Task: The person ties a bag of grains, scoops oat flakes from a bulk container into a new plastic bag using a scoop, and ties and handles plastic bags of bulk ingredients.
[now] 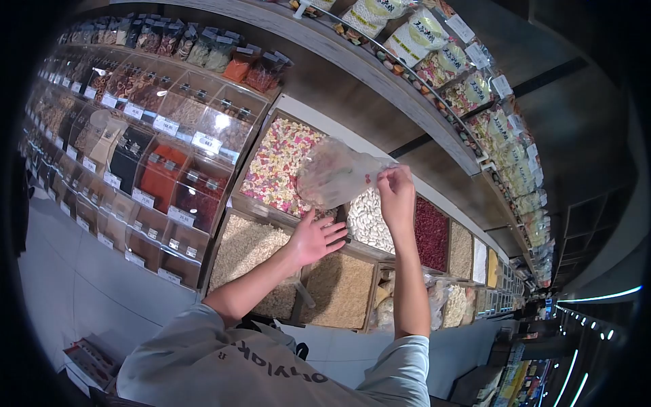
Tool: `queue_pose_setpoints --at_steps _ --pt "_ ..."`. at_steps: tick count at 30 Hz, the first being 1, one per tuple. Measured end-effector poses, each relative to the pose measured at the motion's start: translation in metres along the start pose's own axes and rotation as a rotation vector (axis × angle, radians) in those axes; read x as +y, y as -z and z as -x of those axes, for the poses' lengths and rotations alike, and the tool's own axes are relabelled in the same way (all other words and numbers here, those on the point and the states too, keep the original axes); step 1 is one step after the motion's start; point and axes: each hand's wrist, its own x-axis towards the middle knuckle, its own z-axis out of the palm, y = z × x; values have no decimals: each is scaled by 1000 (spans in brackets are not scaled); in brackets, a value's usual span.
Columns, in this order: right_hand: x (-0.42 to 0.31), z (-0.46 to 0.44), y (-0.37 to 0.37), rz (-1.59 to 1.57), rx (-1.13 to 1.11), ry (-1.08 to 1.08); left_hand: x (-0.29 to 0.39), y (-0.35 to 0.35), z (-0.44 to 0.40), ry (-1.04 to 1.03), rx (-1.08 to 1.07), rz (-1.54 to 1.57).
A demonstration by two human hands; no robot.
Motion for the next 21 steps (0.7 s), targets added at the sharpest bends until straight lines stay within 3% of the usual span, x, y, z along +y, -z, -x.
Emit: queue_pose_setpoints --at_steps 3,11,14,18,21 --pt "1 -7 1 -69 66 1 2 16 -5 -15 66 12" --pt "-8 -6 2 101 87 84 9 27 -12 -28 118 -30" --pt "-12 -3 1 202 -18 30 16 29 -14 -39 108 -51" --pt "-2 -2 4 213 28 46 23 28 -14 -30 111 -66" --pt "-1 0 4 115 -47 -98 26 28 -15 -28 111 -74"
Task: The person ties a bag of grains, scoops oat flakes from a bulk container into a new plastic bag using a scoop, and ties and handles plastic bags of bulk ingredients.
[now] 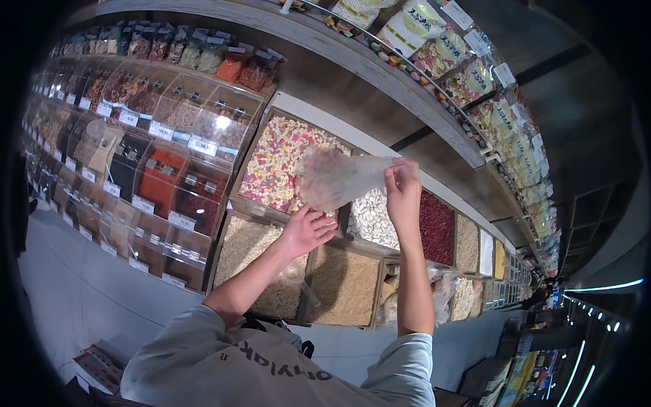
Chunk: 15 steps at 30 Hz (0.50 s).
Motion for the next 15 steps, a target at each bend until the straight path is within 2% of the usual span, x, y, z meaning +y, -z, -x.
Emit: queue_pose_setpoints --at_steps 2,3,4,7,10,15 --pt "15 -5 2 -206 135 36 0 2 -1 -1 16 1" --pt "21 -6 4 -113 116 98 0 3 -1 0 22 23" --pt "16 -5 7 -115 118 95 2 3 -1 1 30 43" --pt "2 -7 18 -383 160 -3 1 4 -2 -4 44 87" --pt "6 -16 27 -333 175 84 -1 6 -8 -12 -20 164" --pt "-10 -18 42 -361 261 96 -4 2 -12 -44 9 135"
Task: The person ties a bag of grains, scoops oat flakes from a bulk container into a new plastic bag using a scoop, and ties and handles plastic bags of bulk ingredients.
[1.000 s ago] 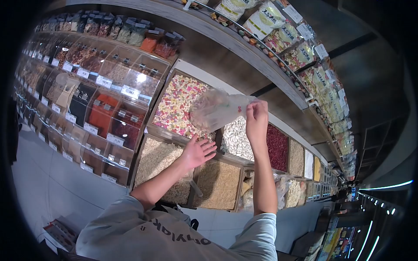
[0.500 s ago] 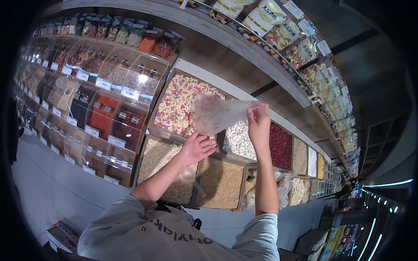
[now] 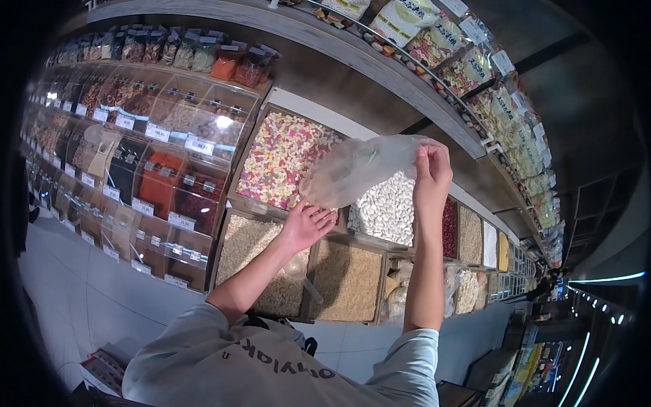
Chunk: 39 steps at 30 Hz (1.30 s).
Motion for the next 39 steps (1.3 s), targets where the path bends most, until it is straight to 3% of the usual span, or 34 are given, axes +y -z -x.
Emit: queue_pose_setpoints --at_steps 4,6,16,21,24,27,31,33,35,37,39 --pt "1 -1 13 97 -23 48 1 0 0 7 11 19" --pt "1 -1 21 -13 88 -15 1 5 -2 0 -15 6" --pt "-26 32 46 -122 240 37 2 -1 2 -21 13 67" --pt "-43 82 77 -186 431 74 11 4 -3 -44 -10 53" --pt "-53 124 96 -202 526 101 13 -10 5 -105 108 -18" --pt "-75 163 105 -158 694 73 27 -2 0 -112 18 -138" --pt "-61 230 130 -239 677 79 50 -7 8 -108 18 -116" --pt "-55 256 138 -250 699 69 28 -22 30 -155 -2 -211" --pt "-53 278 139 -208 787 62 -9 -24 47 -79 -166 -415" --pt "-41 314 151 -249 797 47 -65 -25 73 106 -319 -422" --pt "-30 346 158 -334 831 2 -123 -11 86 378 -633 -370"
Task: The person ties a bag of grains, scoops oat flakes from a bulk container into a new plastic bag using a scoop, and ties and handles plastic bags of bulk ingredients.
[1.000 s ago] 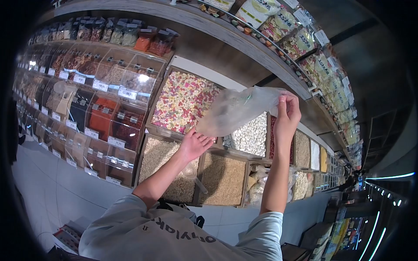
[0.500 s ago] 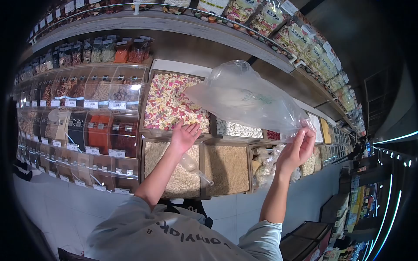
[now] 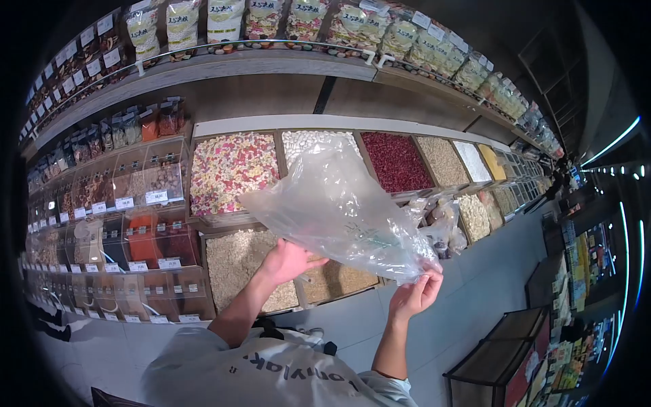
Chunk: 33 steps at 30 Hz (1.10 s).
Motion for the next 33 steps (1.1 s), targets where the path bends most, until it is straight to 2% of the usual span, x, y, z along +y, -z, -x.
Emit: queue_pose_setpoints --at_steps 2,4,6,7,8,10,12,14,16,19,25,26,28,29,31,33 --pt "3 17 35 67 -24 17 -43 -44 -11 50 -105 -190" --pt "-5 31 71 140 -42 25 -83 -53 -29 38 -212 -161" --pt "-20 46 107 391 -108 -79 -114 -63 -45 54 -19 -142" --pt "-23 54 132 414 -59 -157 -125 -71 -58 118 111 -24" --pt "-30 59 147 425 -27 -155 -135 -76 -67 152 106 -26" --pt "-43 69 174 191 189 -356 -151 -82 -80 293 63 -72" --pt "-46 81 215 283 269 -327 -174 -85 -95 335 60 -85" --pt "-55 91 248 276 392 -391 -194 -83 -112 469 87 -236" --pt "-69 91 277 315 412 -398 -219 -84 -121 460 95 -206" --pt "-88 78 309 369 424 -419 -254 -58 -133 443 96 -362" --pt "-84 57 345 329 478 -367 -310 -49 -130 435 298 247" --pt "-79 52 348 312 458 -357 -319 -50 -126 428 301 243" --pt "-73 42 345 338 421 -372 -338 -51 -108 379 328 -33" --pt "-69 38 342 372 389 -382 -339 -42 -99 367 332 -39" --pt "-57 31 337 412 320 -409 -337 -26 -90 337 410 -685" --pt "-40 28 333 453 236 -444 -316 -19 -84 283 514 -577"
